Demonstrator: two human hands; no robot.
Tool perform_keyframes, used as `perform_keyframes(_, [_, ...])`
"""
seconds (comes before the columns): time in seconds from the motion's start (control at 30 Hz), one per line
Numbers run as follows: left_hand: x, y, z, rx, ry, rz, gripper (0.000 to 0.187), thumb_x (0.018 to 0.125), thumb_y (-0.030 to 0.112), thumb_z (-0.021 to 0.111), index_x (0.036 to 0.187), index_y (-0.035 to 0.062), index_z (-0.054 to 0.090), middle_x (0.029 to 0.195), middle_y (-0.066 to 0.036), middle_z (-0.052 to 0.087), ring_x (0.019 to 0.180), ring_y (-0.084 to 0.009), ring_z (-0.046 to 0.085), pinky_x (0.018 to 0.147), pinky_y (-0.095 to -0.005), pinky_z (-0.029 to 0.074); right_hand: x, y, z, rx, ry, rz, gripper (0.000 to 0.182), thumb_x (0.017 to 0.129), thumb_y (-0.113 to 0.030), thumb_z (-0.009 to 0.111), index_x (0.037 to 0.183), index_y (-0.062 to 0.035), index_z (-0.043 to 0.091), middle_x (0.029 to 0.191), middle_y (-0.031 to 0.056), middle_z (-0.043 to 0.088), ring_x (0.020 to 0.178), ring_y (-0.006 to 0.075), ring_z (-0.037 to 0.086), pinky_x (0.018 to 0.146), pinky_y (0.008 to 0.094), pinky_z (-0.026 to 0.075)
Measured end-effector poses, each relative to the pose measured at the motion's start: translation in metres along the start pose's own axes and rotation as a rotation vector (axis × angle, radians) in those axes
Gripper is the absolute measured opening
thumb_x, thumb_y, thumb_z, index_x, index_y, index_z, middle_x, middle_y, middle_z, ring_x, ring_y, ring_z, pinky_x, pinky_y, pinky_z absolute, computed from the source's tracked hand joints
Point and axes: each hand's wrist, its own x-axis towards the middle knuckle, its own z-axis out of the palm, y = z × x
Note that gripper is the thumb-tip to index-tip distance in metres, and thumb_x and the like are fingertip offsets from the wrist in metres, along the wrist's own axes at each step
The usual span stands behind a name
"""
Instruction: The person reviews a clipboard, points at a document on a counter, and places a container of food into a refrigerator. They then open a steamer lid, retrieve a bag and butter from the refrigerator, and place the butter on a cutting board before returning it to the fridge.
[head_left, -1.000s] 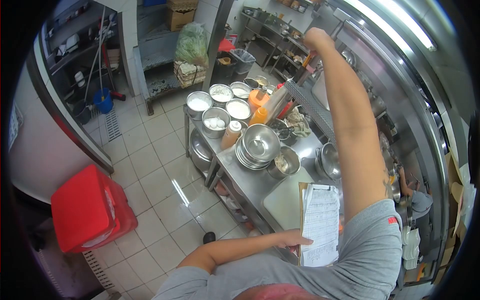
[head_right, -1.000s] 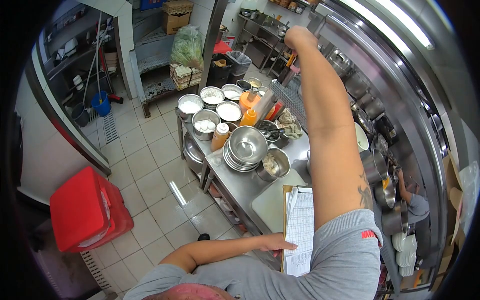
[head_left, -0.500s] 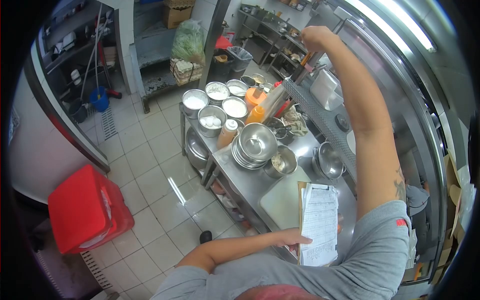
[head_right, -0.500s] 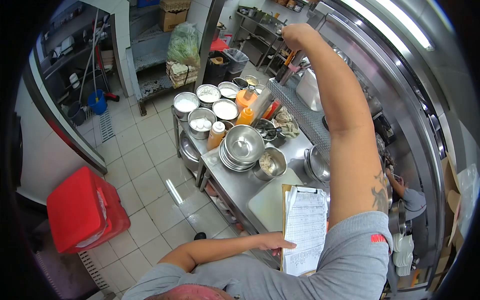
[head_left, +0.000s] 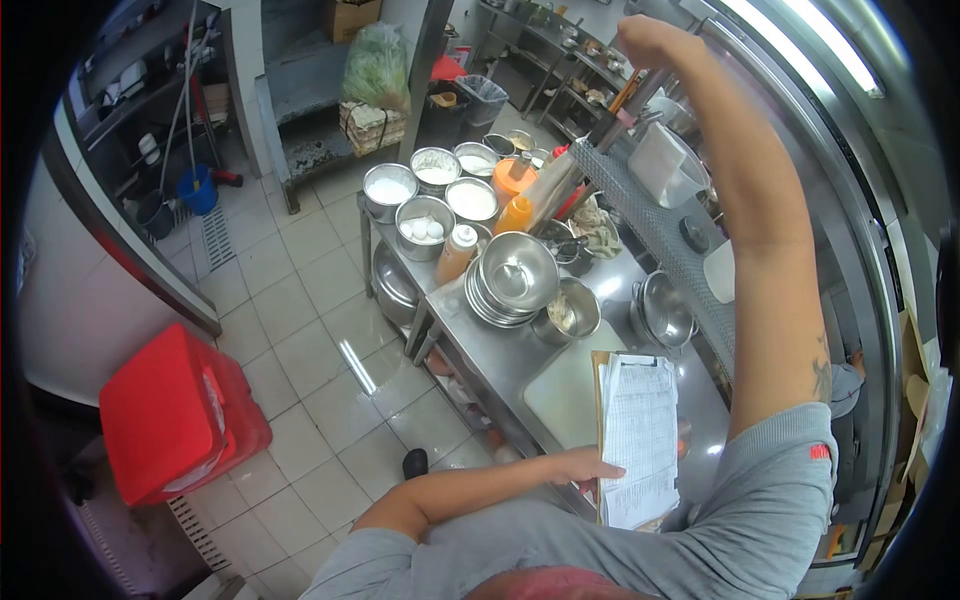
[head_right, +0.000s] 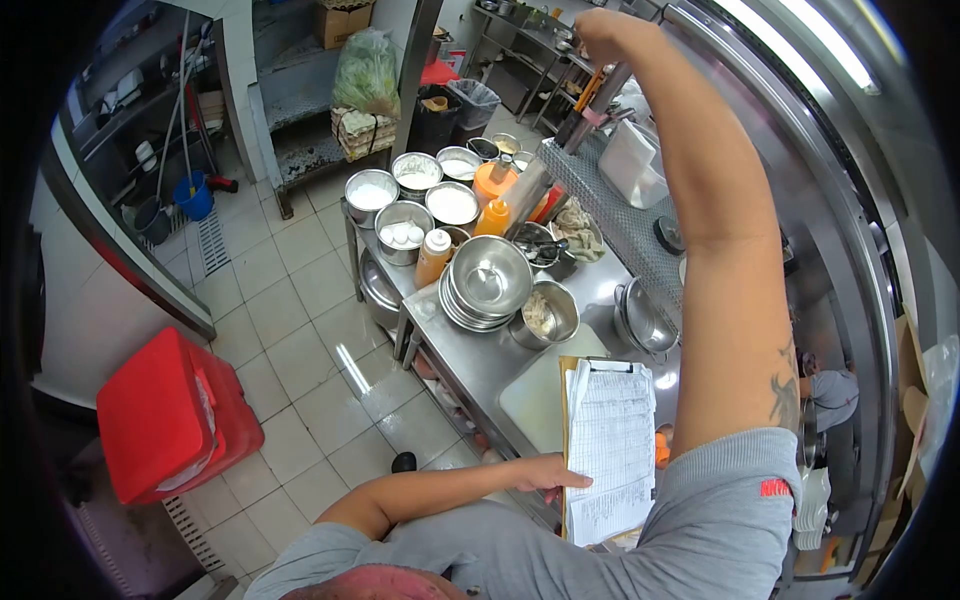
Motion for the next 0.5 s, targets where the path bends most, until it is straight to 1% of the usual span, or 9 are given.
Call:
perform_keyframes(0.03, [0.0, -0.001, 0.001, -0.008, 0.001, -0.006, 0.059, 0.092, 0.038, 0.064, 0.133, -0.0023, 0.052, 0.095, -0.011, 0.066, 0.055, -0.0101, 0.056, 0.037, -0.0208, 0.04, 0.006, 0.008, 0.001, -0.046, 0.001, -0.027, 0.016, 0.073, -0.004, 0.062, 0.084, 0.002, 0.072, 0.084, 0.0225, 0.07, 0.083, 0.0376, 0.069, 0.072, 0.0428, 0.055])
perform_keyframes(0.07, [0.002, -0.001, 0.0, -0.011, 0.004, -0.009, 0.059, 0.092, 0.038, 0.064, 0.133, -0.0025, 0.052, 0.095, -0.011, 0.066, 0.055, -0.0101, 0.055, 0.037, -0.0207, 0.04, 0.012, 0.012, 0.006, -0.105, 0.012, -0.005, 0.013, 0.074, -0.005, 0.062, 0.081, 0.001, 0.072, 0.081, 0.0219, 0.069, 0.081, 0.036, 0.069, 0.07, 0.0426, 0.054])
perform_keyframes(0.17, [0.007, -0.003, -0.002, -0.024, -0.006, -0.018, 0.06, 0.092, 0.038, 0.064, 0.133, -0.003, 0.051, 0.096, -0.011, 0.066, 0.055, -0.0102, 0.055, 0.037, -0.0208, 0.04, 0.013, 0.03, 0.012, 0.114, -0.086, 0.0, 0.011, 0.074, -0.004, 0.063, 0.078, -0.0002, 0.072, 0.079, 0.022, 0.069, 0.079, 0.0361, 0.069, 0.069, 0.042, 0.054])
perform_keyframes(0.23, [0.01, -0.003, -0.001, -0.027, -0.015, -0.02, 0.06, 0.091, 0.038, 0.065, 0.133, -0.0033, 0.051, 0.096, -0.011, 0.066, 0.055, -0.0103, 0.055, 0.037, -0.0211, 0.041, -0.014, 0.017, -0.018, 0.071, -0.072, -0.119, 0.009, 0.076, -0.004, 0.064, 0.08, -0.0003, 0.071, 0.079, 0.0204, 0.068, 0.078, 0.0351, 0.068, 0.068, 0.0417, 0.054])
perform_keyframes(0.3, [0.008, -0.001, 0.0, -0.028, -0.015, -0.015, 0.06, 0.091, 0.038, 0.066, 0.132, -0.0035, 0.052, 0.095, -0.011, 0.067, 0.055, -0.0104, 0.055, 0.038, -0.0216, 0.041, -0.021, 0.007, -0.037, 0.063, -0.037, -0.105, 0.01, 0.078, -0.004, 0.063, 0.083, -0.0009, 0.07, 0.08, 0.0194, 0.068, 0.077, 0.034, 0.068, 0.068, 0.0415, 0.054])
perform_keyframes(0.4, [0.005, -0.004, 0.001, -0.049, -0.001, 0.019, 0.059, 0.091, 0.038, 0.066, 0.131, -0.0031, 0.053, 0.094, -0.01, 0.067, 0.056, -0.0106, 0.056, 0.038, -0.0223, 0.041, -0.011, 0.001, -0.04, 0.087, 0.034, 0.114, 0.015, 0.082, -0.003, 0.058, 0.092, -0.0024, 0.07, 0.084, 0.0188, 0.07, 0.079, 0.0319, 0.069, 0.069, 0.0413, 0.055])
perform_keyframes(0.43, [0.004, -0.005, 0.001, -0.055, 0.008, 0.003, 0.058, 0.091, 0.037, 0.066, 0.131, -0.003, 0.053, 0.094, -0.01, 0.067, 0.056, -0.0107, 0.056, 0.038, -0.0225, 0.042, -0.009, -0.002, -0.043, 0.092, 0.057, 0.189, 0.017, 0.084, -0.003, 0.057, 0.095, -0.0029, 0.07, 0.085, 0.0186, 0.07, 0.079, 0.0312, 0.069, 0.069, 0.0412, 0.055])
perform_keyframes(0.5, [0.004, 0.0, 0.001, -0.06, 0.023, -0.024, 0.057, 0.092, 0.037, 0.065, 0.131, -0.0028, 0.054, 0.093, -0.01, 0.067, 0.057, -0.0109, 0.057, 0.038, -0.0228, 0.042, -0.01, -0.014, -0.068, 0.093, 0.108, 0.339, 0.021, 0.087, -0.002, 0.054, 0.1, -0.0038, 0.07, 0.088, 0.0182, 0.071, 0.08, 0.0299, 0.07, 0.07, 0.0411, 0.056])
